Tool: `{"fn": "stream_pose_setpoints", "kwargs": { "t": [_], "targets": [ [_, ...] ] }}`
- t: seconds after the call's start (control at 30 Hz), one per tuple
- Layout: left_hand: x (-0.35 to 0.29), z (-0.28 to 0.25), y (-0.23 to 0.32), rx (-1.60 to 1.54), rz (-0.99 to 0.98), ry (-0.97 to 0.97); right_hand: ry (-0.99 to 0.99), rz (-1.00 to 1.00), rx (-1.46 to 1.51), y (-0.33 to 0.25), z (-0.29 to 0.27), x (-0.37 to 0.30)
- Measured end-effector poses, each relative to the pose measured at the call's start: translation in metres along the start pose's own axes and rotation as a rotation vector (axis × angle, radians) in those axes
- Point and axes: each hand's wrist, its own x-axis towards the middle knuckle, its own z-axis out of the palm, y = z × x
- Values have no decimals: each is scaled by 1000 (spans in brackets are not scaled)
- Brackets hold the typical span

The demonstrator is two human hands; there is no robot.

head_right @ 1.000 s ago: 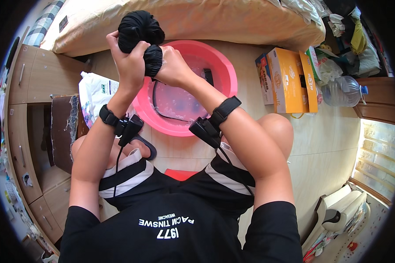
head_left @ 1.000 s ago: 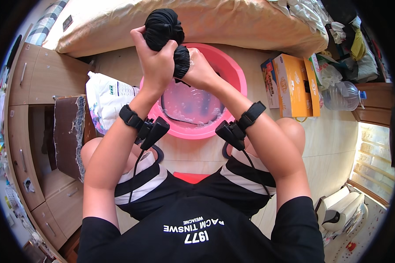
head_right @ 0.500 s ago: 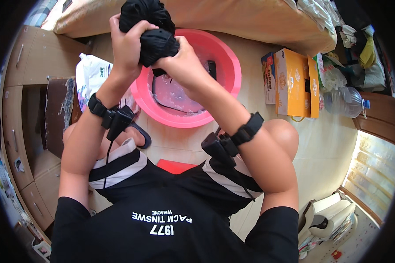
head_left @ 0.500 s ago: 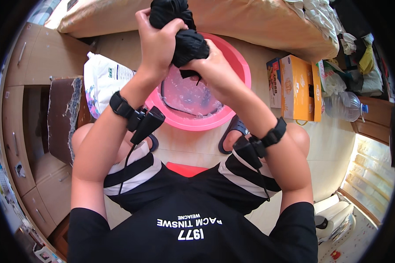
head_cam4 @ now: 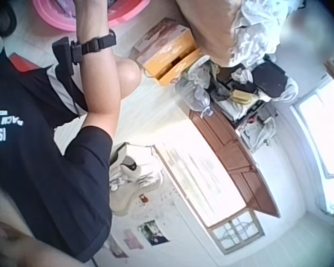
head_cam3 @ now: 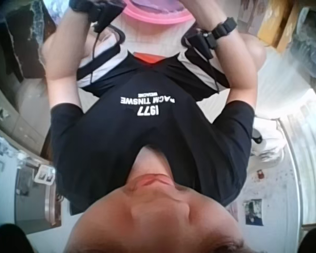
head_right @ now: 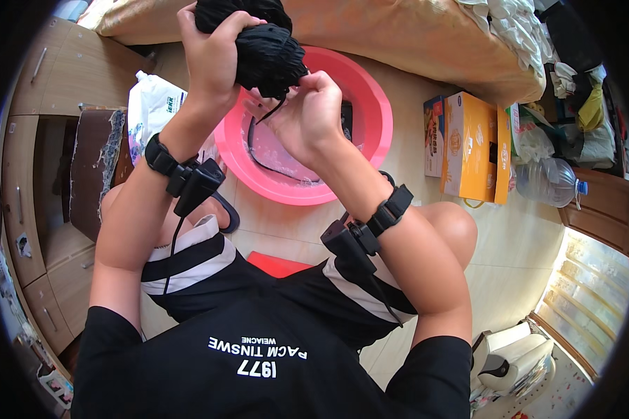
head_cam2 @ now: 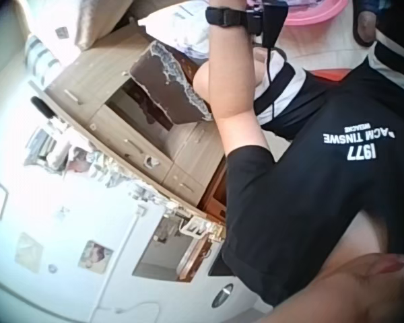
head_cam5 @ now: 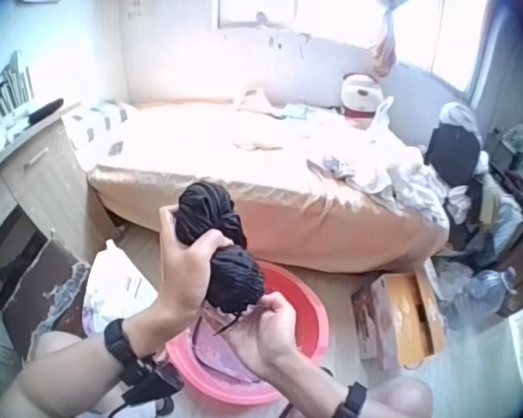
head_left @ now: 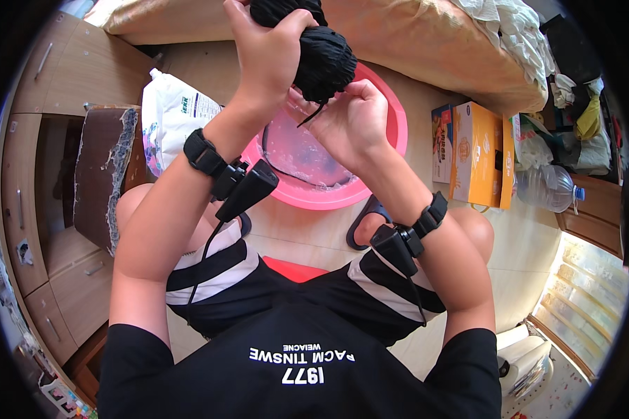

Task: The person washes black clothing by hand in a pink basin filled with water, rubbing and squeezing the fabric before wringing it out.

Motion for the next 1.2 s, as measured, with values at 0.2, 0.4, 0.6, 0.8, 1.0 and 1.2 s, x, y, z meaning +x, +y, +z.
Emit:
{"fn": "stream_pose_setpoints", "kwargs": {
  "t": [0.2,0.4,0.6,0.8,1.0,1.2],
  "targets": [
    [-8,-12,-28,265,255,-112,64,-107,-208,-8,25,2],
    [-30,1,-40,283,379,-82,423,-322,-510,10,6,25],
    [-33,5,-45,224,326,-96,556,-551,-733,11,-15,44],
    [-23,0,-39,245,361,-132,424,-537,-680,9,-10,45],
    [-4,-5,-11,117,286,-331,243,-252,-534,0,0,27],
    [-1,-3,1,25,294,-400,239,-177,-456,2,-15,34]
  ]
}}
